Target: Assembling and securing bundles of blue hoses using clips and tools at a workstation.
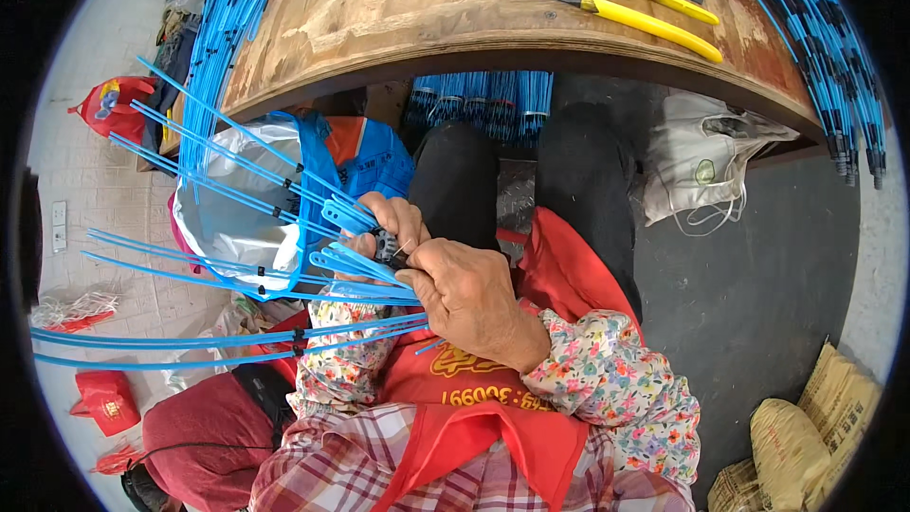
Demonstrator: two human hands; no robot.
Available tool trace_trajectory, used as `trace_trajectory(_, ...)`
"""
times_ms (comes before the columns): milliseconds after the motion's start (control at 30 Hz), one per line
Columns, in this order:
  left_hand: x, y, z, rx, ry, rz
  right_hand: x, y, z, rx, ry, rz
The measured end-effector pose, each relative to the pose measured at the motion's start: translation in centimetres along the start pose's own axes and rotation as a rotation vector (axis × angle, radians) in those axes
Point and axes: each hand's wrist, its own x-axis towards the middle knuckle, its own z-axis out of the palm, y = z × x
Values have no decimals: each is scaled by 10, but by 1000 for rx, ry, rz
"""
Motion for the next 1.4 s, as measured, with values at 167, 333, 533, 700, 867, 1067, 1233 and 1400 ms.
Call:
trace_trajectory(167, 0, -4, -7, 45, -51, 62, 0, -3, 0, -42, 27, -1)
trace_trajectory(333, -2, -10, -14, 116, -119, 126, -2, -4, -4, -58, 31, 72)
trace_trajectory(533, -4, 2, 4, 278, -44, 101, -4, -6, -8, -45, 8, 114)
trace_trajectory(700, 0, -1, -1, 375, -112, 206, -3, -7, -8, -10, 23, 198)
trace_trajectory(867, -4, -6, 4, 273, 34, 119, -1, -6, -13, 22, 32, 313)
trace_trajectory(1067, 1, -11, -3, 288, -50, 102, 6, -6, -29, 30, -159, 475)
trace_trajectory(1233, 16, -17, 1, 208, -141, 66, 13, 2, -46, 135, -173, 529)
trace_trajectory(1400, 20, -12, 27, 296, 106, -73, 22, 3, -52, 169, 11, 319)
